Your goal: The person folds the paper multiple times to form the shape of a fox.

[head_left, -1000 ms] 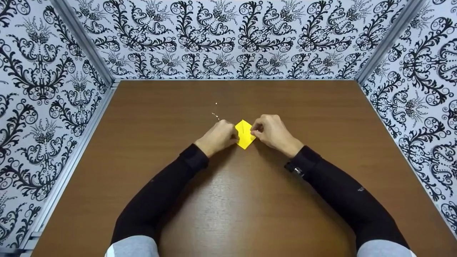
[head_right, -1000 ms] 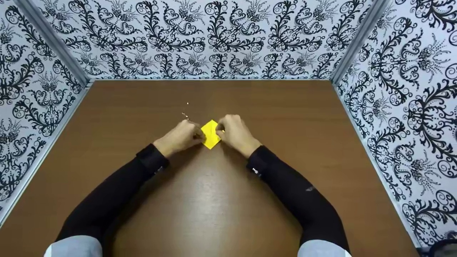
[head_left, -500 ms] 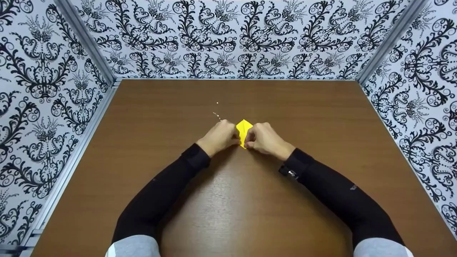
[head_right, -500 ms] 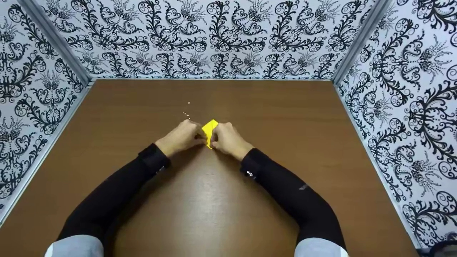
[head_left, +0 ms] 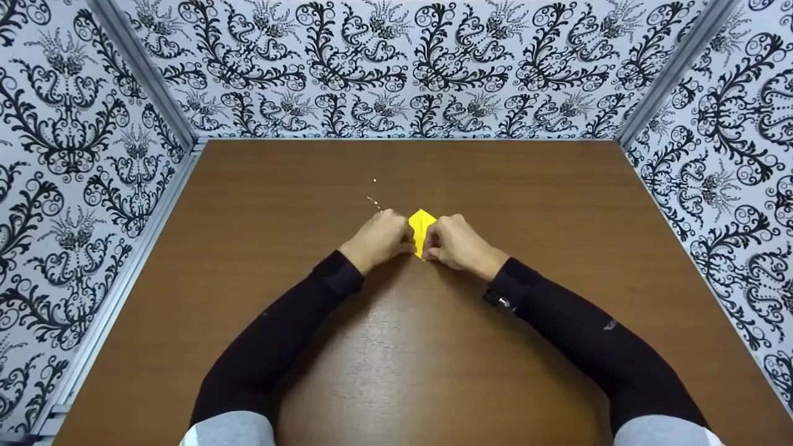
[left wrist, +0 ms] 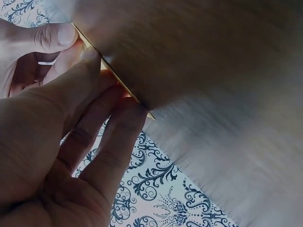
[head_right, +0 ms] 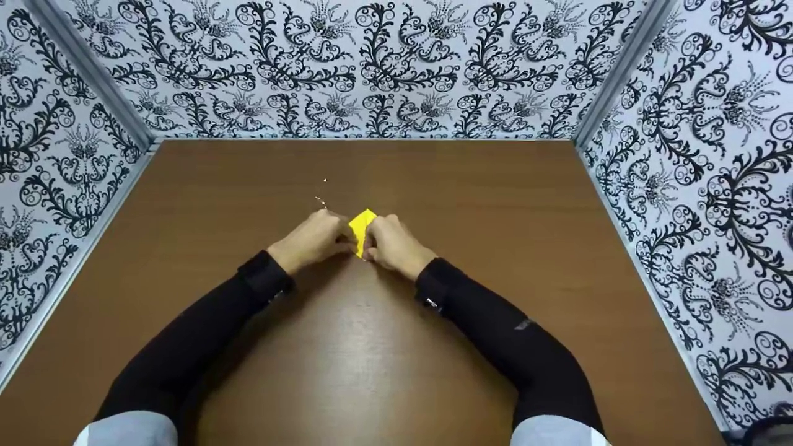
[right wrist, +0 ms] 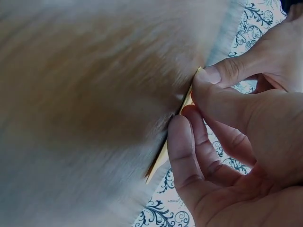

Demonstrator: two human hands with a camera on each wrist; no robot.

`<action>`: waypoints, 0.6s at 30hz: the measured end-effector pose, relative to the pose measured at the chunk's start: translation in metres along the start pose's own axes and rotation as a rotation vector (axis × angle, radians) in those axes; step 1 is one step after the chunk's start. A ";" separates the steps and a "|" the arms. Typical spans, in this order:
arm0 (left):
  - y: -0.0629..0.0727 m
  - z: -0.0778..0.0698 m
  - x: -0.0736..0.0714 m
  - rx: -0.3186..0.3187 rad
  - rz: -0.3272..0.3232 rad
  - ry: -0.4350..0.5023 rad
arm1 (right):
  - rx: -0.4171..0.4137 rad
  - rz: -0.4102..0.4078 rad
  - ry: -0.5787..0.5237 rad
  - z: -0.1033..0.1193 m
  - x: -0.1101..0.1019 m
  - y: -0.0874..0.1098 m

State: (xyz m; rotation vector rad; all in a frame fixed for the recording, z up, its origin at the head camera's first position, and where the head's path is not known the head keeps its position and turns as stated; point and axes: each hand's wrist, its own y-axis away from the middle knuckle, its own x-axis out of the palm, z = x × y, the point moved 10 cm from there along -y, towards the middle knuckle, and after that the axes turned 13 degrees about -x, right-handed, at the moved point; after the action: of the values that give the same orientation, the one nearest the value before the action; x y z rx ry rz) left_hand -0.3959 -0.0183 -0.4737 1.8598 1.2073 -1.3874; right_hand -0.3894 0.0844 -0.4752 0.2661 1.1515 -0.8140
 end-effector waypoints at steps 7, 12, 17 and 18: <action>0.000 -0.001 0.000 0.014 0.008 -0.004 | 0.000 -0.015 0.031 -0.013 -0.006 0.001; -0.001 -0.003 -0.001 0.027 -0.005 -0.018 | 0.027 -0.039 0.044 -0.029 -0.015 0.000; -0.001 -0.002 0.001 0.021 0.007 -0.025 | 0.072 -0.036 0.034 -0.044 -0.020 0.001; -0.001 -0.002 0.001 0.018 0.009 -0.024 | 0.087 -0.034 0.033 -0.047 -0.021 0.002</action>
State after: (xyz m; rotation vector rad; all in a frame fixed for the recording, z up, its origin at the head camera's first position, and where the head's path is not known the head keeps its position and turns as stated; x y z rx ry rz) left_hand -0.3956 -0.0163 -0.4743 1.8540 1.1766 -1.4160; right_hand -0.4248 0.1214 -0.4767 0.3333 1.1554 -0.8935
